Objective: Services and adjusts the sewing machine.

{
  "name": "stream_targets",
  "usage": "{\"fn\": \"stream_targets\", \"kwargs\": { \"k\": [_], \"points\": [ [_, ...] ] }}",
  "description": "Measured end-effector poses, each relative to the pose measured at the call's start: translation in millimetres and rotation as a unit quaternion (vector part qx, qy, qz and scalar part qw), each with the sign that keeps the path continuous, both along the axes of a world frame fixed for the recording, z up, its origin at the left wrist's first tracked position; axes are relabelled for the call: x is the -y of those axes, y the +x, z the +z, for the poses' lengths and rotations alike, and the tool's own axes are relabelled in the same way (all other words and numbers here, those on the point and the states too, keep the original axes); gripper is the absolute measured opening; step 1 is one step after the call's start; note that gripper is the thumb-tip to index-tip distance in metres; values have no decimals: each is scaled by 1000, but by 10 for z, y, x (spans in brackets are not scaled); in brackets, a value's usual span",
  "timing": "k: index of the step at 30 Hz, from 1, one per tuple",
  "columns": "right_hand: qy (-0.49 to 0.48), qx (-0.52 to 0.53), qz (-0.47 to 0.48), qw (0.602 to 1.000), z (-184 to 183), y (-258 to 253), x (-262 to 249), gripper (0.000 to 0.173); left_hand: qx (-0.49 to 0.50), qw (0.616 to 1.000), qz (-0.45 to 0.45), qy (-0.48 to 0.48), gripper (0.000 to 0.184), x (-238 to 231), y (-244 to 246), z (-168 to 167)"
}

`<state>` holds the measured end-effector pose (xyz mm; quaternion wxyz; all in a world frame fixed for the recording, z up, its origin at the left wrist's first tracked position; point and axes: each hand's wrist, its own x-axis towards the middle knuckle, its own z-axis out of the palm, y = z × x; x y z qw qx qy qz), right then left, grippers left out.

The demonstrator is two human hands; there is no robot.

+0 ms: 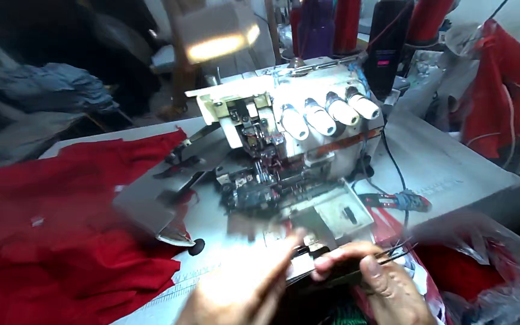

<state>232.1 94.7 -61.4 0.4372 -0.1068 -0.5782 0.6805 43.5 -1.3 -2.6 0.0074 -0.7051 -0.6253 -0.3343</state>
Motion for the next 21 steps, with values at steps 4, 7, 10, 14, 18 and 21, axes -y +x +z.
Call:
{"fn": "stream_targets", "kwargs": {
  "k": [4,7,10,14,18,21],
  "points": [
    [-12,49,-102,993,60,341,-257,40,-101,976,173,83,25,-257,-737,95],
    [-46,77,-156,984,83,547,-385,41,-95,978,182,33,29,-514,-1003,134],
    [-62,84,-159,982,59,668,-399,42,-136,979,153,-1,25,-768,-1072,39],
    [-61,99,-163,980,40,718,-354,39,-141,981,132,17,14,-960,-1078,-2],
    [-52,119,-180,975,55,769,-341,42,-151,981,113,51,11,-1020,-1052,-5],
    [-45,128,-196,971,111,797,-351,44,-166,976,109,94,13,-1025,-1067,-69]
  ]
}}
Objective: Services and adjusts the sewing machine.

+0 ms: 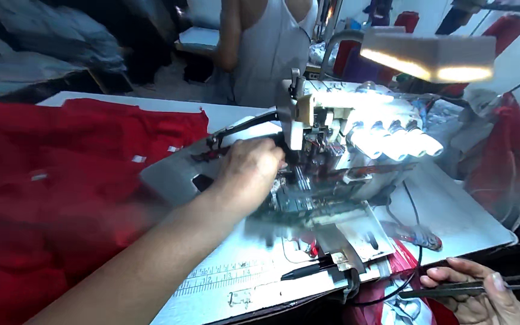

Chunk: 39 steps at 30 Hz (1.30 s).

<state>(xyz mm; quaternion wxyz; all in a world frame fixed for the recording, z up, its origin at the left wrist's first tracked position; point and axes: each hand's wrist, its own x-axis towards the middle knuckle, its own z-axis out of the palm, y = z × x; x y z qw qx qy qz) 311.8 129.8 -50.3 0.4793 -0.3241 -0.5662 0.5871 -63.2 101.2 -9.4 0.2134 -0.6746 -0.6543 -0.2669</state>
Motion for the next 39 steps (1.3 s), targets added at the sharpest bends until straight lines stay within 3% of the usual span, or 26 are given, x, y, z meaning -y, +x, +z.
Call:
{"fn": "stream_targets", "kwargs": {
  "k": [5,10,16,23,27,29,32,36,39],
  "points": [
    [3,25,-21,999,86,-6,9,46,55,997,-6,60,14,65,14,-31],
    [10,31,-4,999,129,-71,20,45,157,987,22,31,13,141,-2,42],
    [11,35,-11,999,143,-137,83,43,152,987,55,-26,18,131,42,89],
    [53,60,-10,997,152,-143,69,36,97,995,30,20,11,188,5,78],
    [133,194,-32,971,209,-34,-138,30,79,993,-64,-60,18,230,-289,80],
    [163,291,-60,941,298,42,-277,31,82,984,-51,-149,24,242,-382,112],
    [195,385,-98,897,381,156,-547,32,12,983,-108,-149,21,262,-632,-82],
    [144,410,-103,895,480,272,-873,39,56,950,57,-302,23,427,5,430],
    [103,396,-81,909,579,288,-945,38,95,937,101,-322,29,444,383,637]
  ]
}}
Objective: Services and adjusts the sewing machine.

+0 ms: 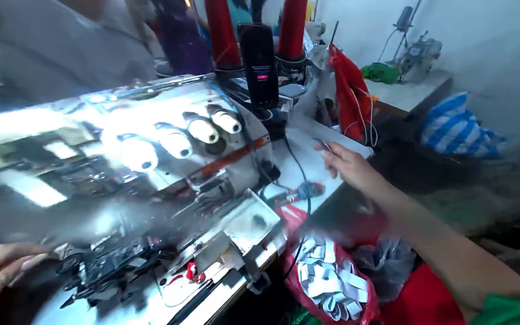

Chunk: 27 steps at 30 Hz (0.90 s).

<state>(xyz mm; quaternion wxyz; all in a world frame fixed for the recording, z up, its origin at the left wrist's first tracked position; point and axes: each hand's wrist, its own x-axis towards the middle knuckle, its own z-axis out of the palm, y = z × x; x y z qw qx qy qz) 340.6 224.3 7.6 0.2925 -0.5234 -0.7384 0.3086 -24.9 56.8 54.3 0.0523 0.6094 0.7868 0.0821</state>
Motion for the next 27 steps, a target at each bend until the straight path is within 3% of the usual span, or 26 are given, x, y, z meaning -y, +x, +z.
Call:
{"fn": "stream_targets", "kwargs": {
  "k": [4,8,10,14,20,24,27],
  "points": [
    [-19,-199,13,980,11,-122,-16,35,36,999,23,14,30,13,-35,-2],
    [-31,-407,28,912,16,-508,-1,25,40,997,-27,66,27,49,-217,-173],
    [-18,-456,9,890,-22,-720,-57,25,49,993,-47,101,26,63,-246,-225],
    [86,-417,-26,904,-352,-1058,-281,32,97,982,-56,153,25,72,-433,-351],
    [126,-419,-31,899,-609,-1385,-304,36,96,983,-87,132,26,70,-625,-447],
    [123,-436,-27,891,-611,-1476,-329,39,108,981,-86,140,26,75,-667,-475],
    [84,-434,-23,897,-603,-1379,-274,50,109,979,-75,155,26,76,-732,-545]
  ]
}}
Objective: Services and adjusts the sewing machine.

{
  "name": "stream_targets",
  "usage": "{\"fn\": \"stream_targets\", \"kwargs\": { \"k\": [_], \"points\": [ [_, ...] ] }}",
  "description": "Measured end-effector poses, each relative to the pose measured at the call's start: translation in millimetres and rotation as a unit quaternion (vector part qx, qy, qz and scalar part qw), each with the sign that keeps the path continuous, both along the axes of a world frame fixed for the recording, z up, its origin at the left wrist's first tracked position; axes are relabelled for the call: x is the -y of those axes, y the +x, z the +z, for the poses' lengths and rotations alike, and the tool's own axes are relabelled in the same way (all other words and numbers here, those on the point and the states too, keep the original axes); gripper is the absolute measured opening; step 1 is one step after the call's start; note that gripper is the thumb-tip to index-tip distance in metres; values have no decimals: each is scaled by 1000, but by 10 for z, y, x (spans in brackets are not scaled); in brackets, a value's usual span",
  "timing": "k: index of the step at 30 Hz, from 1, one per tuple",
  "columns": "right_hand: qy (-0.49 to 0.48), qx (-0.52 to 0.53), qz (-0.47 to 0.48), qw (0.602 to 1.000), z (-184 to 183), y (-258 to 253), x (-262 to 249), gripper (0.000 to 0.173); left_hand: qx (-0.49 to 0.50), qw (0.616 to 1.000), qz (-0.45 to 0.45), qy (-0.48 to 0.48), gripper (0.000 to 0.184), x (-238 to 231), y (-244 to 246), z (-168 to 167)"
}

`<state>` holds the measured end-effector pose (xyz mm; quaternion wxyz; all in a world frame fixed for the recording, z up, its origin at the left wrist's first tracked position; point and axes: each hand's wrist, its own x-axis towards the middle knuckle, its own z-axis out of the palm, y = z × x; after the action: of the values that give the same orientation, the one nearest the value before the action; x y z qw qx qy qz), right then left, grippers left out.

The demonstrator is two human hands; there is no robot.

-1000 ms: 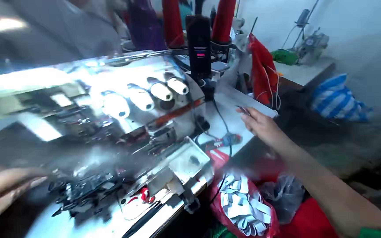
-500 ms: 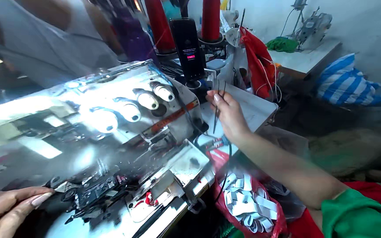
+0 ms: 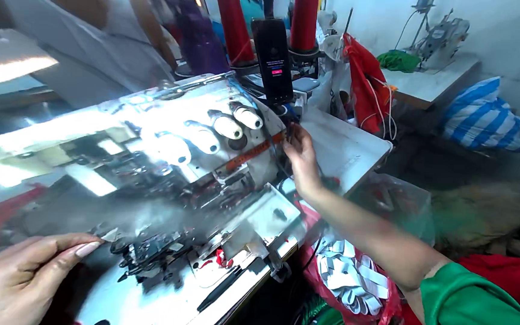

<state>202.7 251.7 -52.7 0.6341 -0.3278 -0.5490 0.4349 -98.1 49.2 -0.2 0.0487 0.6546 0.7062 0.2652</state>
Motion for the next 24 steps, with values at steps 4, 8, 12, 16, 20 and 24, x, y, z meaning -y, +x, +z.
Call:
{"fn": "stream_targets", "kwargs": {
  "k": [4,8,12,16,20,24],
  "points": [
    [70,14,-10,997,63,256,230,60,-71,992,35,102,28,15,-99,-190],
    [244,78,7,967,231,273,698,30,-81,987,72,119,12,30,96,-58],
    [428,230,103,868,326,-270,1076,24,-91,985,62,136,14,22,104,-65],
    [424,370,166,810,486,-1047,1265,27,-105,984,35,138,27,68,-54,-141],
    [374,371,132,840,514,-1487,1399,20,6,982,177,70,35,67,451,173],
    [416,223,155,868,423,-1063,1363,14,52,979,192,49,37,110,549,212]
  ]
}}
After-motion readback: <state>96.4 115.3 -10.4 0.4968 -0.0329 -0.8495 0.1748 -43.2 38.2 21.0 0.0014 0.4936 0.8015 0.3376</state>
